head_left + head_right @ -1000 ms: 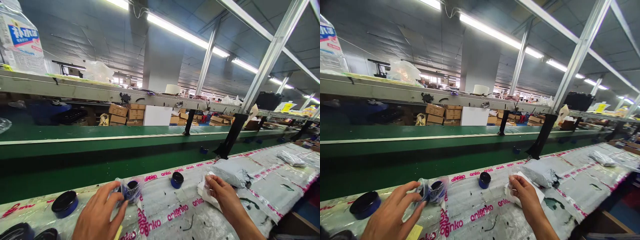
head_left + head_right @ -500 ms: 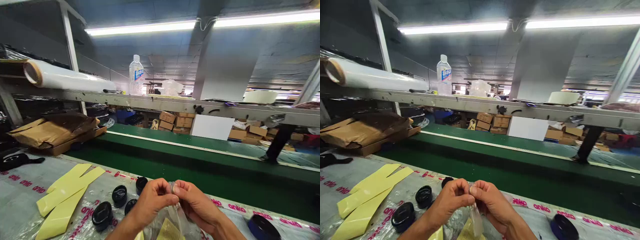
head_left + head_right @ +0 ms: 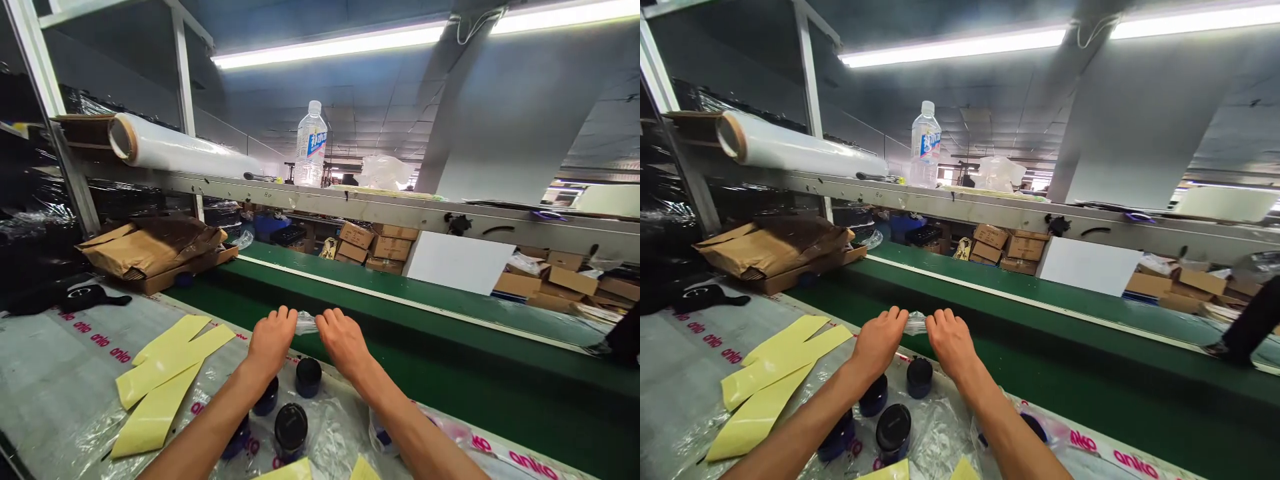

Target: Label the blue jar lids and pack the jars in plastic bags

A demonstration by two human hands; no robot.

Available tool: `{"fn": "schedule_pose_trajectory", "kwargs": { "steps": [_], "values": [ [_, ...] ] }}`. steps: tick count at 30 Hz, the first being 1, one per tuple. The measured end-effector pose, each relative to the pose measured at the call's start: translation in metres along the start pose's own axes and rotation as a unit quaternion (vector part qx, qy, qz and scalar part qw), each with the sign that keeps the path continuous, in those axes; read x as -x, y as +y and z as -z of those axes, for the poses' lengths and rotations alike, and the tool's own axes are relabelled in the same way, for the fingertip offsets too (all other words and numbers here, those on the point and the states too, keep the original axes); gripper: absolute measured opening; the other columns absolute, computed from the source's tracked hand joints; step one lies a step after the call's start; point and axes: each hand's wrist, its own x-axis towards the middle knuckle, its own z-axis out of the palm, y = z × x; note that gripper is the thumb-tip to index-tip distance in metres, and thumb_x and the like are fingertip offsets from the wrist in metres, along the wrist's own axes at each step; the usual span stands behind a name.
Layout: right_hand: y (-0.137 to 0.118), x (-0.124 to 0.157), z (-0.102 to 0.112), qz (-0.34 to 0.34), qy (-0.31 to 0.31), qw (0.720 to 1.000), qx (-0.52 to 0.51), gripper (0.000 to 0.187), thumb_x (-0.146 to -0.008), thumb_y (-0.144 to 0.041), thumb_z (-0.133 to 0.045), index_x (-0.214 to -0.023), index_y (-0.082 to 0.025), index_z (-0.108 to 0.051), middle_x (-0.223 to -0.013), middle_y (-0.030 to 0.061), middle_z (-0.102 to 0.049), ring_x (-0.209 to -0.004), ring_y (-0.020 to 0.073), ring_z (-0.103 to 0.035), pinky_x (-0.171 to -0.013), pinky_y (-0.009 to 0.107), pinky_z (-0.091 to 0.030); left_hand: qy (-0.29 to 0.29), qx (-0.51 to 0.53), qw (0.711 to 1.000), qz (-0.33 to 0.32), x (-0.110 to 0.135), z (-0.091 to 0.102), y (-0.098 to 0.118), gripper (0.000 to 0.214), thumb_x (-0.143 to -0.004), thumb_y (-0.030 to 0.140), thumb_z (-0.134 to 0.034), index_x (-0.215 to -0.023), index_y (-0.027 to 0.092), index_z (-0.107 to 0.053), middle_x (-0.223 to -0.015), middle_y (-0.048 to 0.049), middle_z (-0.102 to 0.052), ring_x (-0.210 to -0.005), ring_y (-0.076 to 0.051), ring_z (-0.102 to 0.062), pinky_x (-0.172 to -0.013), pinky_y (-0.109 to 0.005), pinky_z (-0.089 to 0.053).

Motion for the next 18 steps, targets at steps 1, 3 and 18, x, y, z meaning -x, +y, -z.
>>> {"fn": "schedule_pose_trajectory", "kwargs": {
  "steps": [1,3,18],
  "values": [
    [-0.002,-0.002,-0.007,-0.002,-0.005,1.000,0.016,0.023,-0.092,-0.003,-0.049,-0.104,-0.015,-0.064,-0.109,0.0141,-0.065,-0.106,0.0273,-0.056,-0.080,0.034,-0.043,-0.009,-0.026,1.000,0.008,-0.003,-0.004,0.000,0.023,-0.094,0.004,-0.049,-0.110,0.015,-0.062,-0.110,-0.0089,-0.064,-0.103,-0.025,-0.063,-0.087,-0.041,-0.052],
    [-0.005,0.000,-0.021,-0.013,-0.020,0.999,0.038,0.022,-0.090,-0.002,-0.052,-0.103,-0.015,-0.064,-0.106,0.0134,-0.067,-0.102,0.0273,-0.059,-0.076,0.034,-0.045,-0.035,-0.066,0.997,0.019,-0.004,-0.014,-0.001,0.016,-0.096,0.016,-0.057,-0.111,0.014,-0.062,-0.108,-0.0067,-0.066,-0.098,-0.022,-0.065,-0.085,-0.041,-0.056],
    [0.006,0.064,-0.035,0.007,-0.058,0.997,0.045,0.009,-0.093,-0.015,-0.059,-0.092,-0.021,-0.065,-0.095,0.0031,-0.070,-0.090,0.0196,-0.065,-0.069,0.029,-0.043,-0.148,-0.060,0.980,-0.116,0.037,-0.013,0.002,0.018,-0.089,0.009,-0.053,-0.095,0.018,-0.068,-0.096,-0.0058,-0.074,-0.093,-0.023,-0.071,-0.079,-0.033,-0.052]
  ]
}}
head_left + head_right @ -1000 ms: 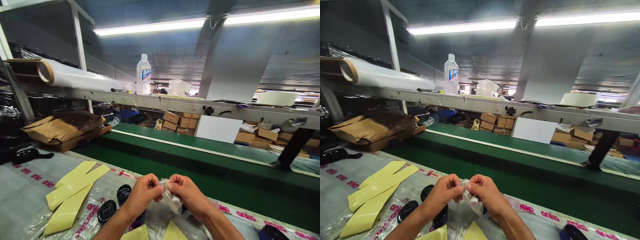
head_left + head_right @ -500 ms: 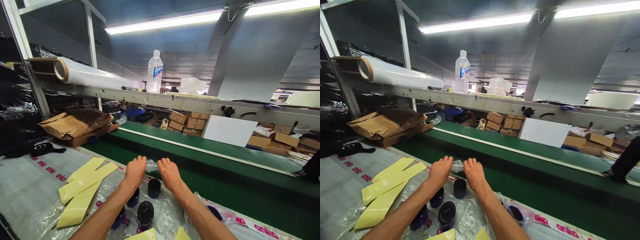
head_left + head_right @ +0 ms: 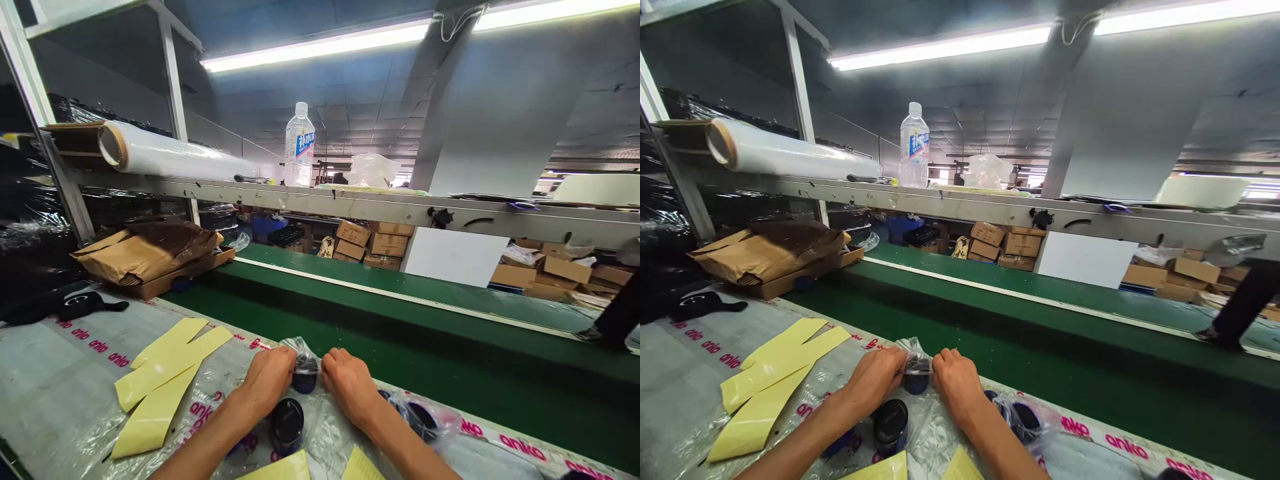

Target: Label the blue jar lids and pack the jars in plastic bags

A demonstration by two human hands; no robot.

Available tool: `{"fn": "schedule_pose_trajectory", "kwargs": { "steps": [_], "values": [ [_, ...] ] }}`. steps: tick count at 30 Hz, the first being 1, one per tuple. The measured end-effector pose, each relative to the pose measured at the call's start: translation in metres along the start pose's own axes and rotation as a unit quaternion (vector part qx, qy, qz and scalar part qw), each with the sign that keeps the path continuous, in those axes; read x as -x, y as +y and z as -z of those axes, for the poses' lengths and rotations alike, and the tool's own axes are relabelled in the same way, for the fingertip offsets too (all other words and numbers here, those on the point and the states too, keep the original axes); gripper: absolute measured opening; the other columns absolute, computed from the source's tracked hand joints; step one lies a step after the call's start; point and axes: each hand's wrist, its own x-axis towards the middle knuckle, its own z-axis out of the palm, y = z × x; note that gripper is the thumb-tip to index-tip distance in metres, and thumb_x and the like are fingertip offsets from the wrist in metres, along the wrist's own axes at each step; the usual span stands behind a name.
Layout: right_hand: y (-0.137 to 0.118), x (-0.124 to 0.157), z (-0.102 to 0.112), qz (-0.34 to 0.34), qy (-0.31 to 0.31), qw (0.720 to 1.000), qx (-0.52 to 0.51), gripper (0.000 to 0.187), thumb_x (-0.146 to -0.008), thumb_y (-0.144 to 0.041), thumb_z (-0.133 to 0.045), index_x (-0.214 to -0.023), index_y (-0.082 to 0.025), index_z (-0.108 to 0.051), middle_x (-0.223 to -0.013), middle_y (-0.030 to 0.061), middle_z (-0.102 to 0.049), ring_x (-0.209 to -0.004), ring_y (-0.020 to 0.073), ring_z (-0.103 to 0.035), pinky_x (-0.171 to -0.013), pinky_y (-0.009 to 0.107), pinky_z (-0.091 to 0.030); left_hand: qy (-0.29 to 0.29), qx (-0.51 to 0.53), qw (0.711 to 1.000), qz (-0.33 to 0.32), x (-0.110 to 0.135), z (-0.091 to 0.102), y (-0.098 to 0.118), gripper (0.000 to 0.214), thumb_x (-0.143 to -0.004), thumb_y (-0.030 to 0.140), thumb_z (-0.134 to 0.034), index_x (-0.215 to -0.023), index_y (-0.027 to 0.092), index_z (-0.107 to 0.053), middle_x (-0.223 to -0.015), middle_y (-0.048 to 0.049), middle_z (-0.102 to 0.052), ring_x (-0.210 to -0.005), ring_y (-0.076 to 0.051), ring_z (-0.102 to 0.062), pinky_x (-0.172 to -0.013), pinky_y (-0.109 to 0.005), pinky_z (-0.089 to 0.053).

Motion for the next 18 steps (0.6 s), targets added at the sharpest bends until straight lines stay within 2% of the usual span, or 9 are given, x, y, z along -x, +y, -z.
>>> {"fn": "schedule_pose_trajectory", "kwargs": {
  "steps": [4,8,13,18],
  "values": [
    [-0.002,0.010,-0.003,0.086,-0.009,0.996,0.027,0.010,-0.090,-0.010,-0.062,-0.096,-0.019,-0.064,-0.097,0.0057,-0.067,-0.091,0.0227,-0.062,-0.071,0.032,-0.044,-0.006,-0.010,0.999,-0.036,0.000,-0.004,0.001,0.026,-0.088,0.006,-0.046,-0.094,0.017,-0.069,-0.099,-0.0097,-0.074,-0.094,-0.027,-0.070,-0.079,-0.034,-0.051],
    [-0.007,0.012,-0.005,0.143,-0.024,0.988,0.045,0.006,-0.091,-0.014,-0.062,-0.096,-0.018,-0.064,-0.101,0.0079,-0.067,-0.095,0.0251,-0.060,-0.073,0.035,-0.047,-0.017,-0.022,0.997,-0.074,0.002,-0.004,0.001,0.028,-0.091,0.007,-0.044,-0.096,0.015,-0.070,-0.103,-0.0119,-0.074,-0.101,-0.029,-0.068,-0.088,-0.039,-0.050],
    [-0.015,0.008,-0.008,0.139,-0.057,0.987,0.059,0.006,-0.089,-0.013,-0.063,-0.094,-0.015,-0.067,-0.095,0.0112,-0.069,-0.091,0.0275,-0.063,-0.072,0.038,-0.050,-0.030,-0.015,0.996,-0.084,0.003,-0.008,-0.001,0.029,-0.089,0.004,-0.045,-0.096,0.015,-0.071,-0.106,-0.0144,-0.073,-0.107,-0.030,-0.066,-0.095,-0.042,-0.047],
    [-0.024,0.003,0.000,0.118,-0.085,0.988,0.053,0.015,-0.088,-0.005,-0.057,-0.096,-0.011,-0.069,-0.094,0.0152,-0.071,-0.092,0.0294,-0.066,-0.067,0.036,-0.050,-0.032,0.017,0.999,-0.040,-0.003,-0.013,-0.002,0.030,-0.087,0.003,-0.044,-0.087,0.016,-0.071,-0.102,-0.0138,-0.074,-0.098,-0.029,-0.069,-0.084,-0.037,-0.048]
  ]
}}
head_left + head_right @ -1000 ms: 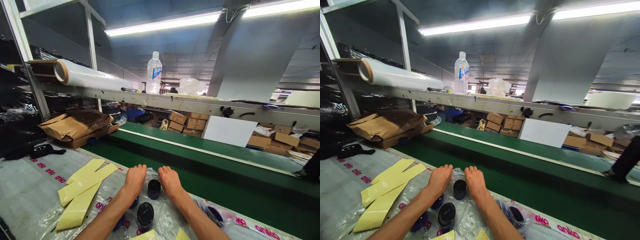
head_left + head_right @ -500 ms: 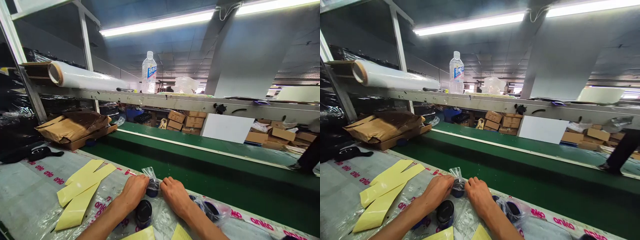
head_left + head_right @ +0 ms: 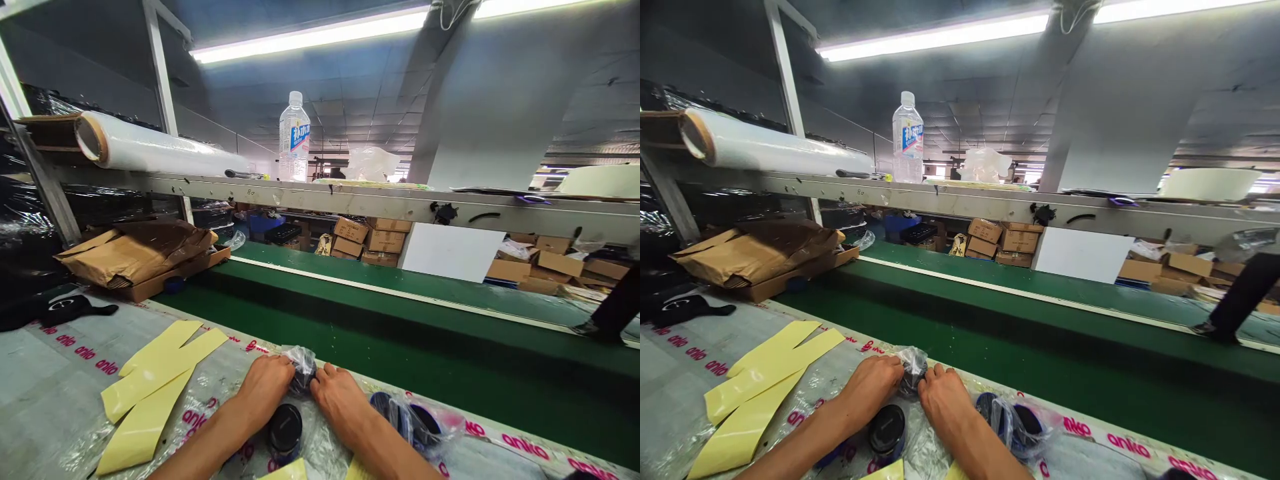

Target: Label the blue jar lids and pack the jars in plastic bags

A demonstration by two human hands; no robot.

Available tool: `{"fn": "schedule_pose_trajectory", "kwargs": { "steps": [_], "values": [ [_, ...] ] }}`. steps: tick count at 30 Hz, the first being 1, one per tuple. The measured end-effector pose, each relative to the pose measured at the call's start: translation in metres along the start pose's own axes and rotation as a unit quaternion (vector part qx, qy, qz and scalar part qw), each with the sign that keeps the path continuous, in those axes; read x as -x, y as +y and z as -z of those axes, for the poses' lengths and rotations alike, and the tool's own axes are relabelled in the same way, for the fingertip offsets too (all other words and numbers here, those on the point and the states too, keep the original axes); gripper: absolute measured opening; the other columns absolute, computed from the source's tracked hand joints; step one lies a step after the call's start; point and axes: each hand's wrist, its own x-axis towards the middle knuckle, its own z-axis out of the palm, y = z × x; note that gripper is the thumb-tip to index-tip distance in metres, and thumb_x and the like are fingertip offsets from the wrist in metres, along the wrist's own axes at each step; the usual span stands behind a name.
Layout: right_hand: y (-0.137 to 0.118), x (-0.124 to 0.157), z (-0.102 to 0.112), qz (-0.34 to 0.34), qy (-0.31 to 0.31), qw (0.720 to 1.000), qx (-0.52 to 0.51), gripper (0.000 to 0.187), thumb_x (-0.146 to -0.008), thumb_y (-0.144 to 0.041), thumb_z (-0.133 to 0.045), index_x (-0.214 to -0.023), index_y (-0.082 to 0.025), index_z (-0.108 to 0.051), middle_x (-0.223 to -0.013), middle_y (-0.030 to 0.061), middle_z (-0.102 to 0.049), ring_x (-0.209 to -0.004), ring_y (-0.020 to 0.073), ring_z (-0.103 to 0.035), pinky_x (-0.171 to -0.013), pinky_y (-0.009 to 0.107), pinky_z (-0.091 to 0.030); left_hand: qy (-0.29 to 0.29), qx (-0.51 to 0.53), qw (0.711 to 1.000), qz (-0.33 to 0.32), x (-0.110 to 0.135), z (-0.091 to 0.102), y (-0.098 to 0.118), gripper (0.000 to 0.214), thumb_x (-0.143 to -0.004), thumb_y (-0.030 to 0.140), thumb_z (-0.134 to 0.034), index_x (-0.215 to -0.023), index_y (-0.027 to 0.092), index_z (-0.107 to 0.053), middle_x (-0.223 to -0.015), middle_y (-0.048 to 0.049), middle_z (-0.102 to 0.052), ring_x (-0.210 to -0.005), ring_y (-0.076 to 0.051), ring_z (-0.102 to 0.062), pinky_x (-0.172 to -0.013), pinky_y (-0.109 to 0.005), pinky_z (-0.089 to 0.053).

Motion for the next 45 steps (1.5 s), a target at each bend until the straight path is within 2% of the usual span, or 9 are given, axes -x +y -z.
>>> {"fn": "schedule_pose_trajectory", "kwargs": {
  "steps": [4,9,19,26,29,32,35,39,45],
  "values": [
    [0.003,-0.004,0.012,-0.007,-0.021,0.999,-0.035,0.015,-0.082,-0.008,-0.063,-0.094,-0.012,-0.070,-0.089,0.0136,-0.074,-0.084,0.0265,-0.069,-0.064,0.031,-0.047,0.001,0.044,0.998,0.037,-0.005,0.000,-0.004,0.022,-0.082,0.005,-0.053,-0.084,0.018,-0.071,-0.093,-0.0088,-0.076,-0.090,-0.026,-0.071,-0.074,-0.031,-0.047],
    [0.012,-0.009,0.020,-0.048,-0.023,0.994,-0.092,0.018,-0.088,-0.013,-0.056,-0.086,-0.018,-0.073,-0.090,0.0088,-0.078,-0.079,0.0220,-0.072,-0.063,0.026,-0.045,-0.004,0.097,0.994,0.043,-0.014,0.001,-0.013,0.006,-0.085,0.015,-0.064,-0.082,0.017,-0.069,-0.085,-0.0014,-0.074,-0.086,-0.019,-0.068,-0.078,-0.031,-0.049],
    [0.004,-0.008,-0.003,-0.141,0.033,0.975,-0.171,0.018,-0.091,-0.013,-0.054,-0.091,-0.016,-0.071,-0.095,0.0098,-0.075,-0.091,0.0238,-0.069,-0.073,0.028,-0.045,-0.006,0.205,0.978,0.044,-0.028,-0.005,-0.017,0.021,-0.088,0.031,-0.070,-0.075,0.016,-0.064,-0.079,0.0006,-0.068,-0.081,-0.017,-0.065,-0.083,-0.037,-0.050],
    [0.014,-0.015,-0.007,-0.174,0.108,0.955,-0.216,0.011,-0.095,-0.018,-0.055,-0.095,-0.020,-0.066,-0.095,0.0017,-0.071,-0.088,0.0156,-0.065,-0.075,0.023,-0.044,-0.030,0.377,0.925,0.027,-0.038,-0.010,-0.029,0.031,-0.080,0.046,-0.068,-0.075,0.019,-0.055,-0.069,0.0024,-0.064,-0.070,-0.017,-0.065,-0.064,-0.028,-0.048],
    [0.017,-0.018,0.001,-0.193,0.126,0.951,-0.207,0.010,-0.098,-0.020,-0.053,-0.099,-0.020,-0.063,-0.097,0.0023,-0.069,-0.089,0.0154,-0.064,-0.077,0.024,-0.044,-0.053,0.448,0.892,0.022,-0.039,-0.008,-0.027,0.043,-0.076,0.062,-0.060,-0.078,0.021,-0.048,-0.072,-0.0012,-0.070,-0.069,-0.019,-0.069,-0.058,-0.027,-0.048],
    [0.022,-0.017,0.016,-0.218,0.132,0.950,-0.179,0.013,-0.100,-0.021,-0.049,-0.098,-0.019,-0.062,-0.100,0.0049,-0.068,-0.094,0.0191,-0.063,-0.078,0.027,-0.044,-0.043,0.475,0.878,0.030,-0.040,-0.001,-0.023,0.043,-0.076,0.064,-0.054,-0.080,0.022,-0.045,-0.077,-0.0050,-0.073,-0.069,-0.018,-0.070,-0.059,-0.027,-0.049],
    [0.034,-0.011,0.036,-0.243,0.129,0.951,-0.142,0.016,-0.101,-0.020,-0.045,-0.101,-0.018,-0.061,-0.105,0.0091,-0.067,-0.100,0.0242,-0.062,-0.073,0.030,-0.042,-0.006,0.452,0.891,0.045,-0.040,0.010,-0.020,0.033,-0.077,0.054,-0.055,-0.077,0.022,-0.047,-0.074,-0.0043,-0.072,-0.069,-0.018,-0.068,-0.060,-0.026,-0.047],
    [0.048,0.001,0.056,-0.241,0.103,0.959,-0.111,0.018,-0.100,-0.014,-0.043,-0.102,-0.018,-0.061,-0.094,0.0084,-0.071,-0.083,0.0221,-0.067,-0.064,0.029,-0.039,0.053,0.366,0.928,0.052,-0.032,0.023,-0.006,0.016,-0.076,0.035,-0.055,-0.071,0.020,-0.057,-0.070,-0.0018,-0.070,-0.070,-0.019,-0.064,-0.060,-0.026,-0.039],
    [0.059,0.019,0.068,-0.238,0.084,0.961,-0.110,0.022,-0.095,-0.010,-0.047,-0.107,-0.020,-0.063,-0.090,0.0078,-0.076,-0.081,0.0221,-0.071,-0.063,0.027,-0.040,0.087,0.278,0.956,0.035,-0.023,0.028,0.026,0.021,-0.080,0.026,-0.047,-0.067,0.021,-0.063,-0.068,-0.0002,-0.069,-0.069,-0.019,-0.061,-0.061,-0.027,-0.033]
  ]
}}
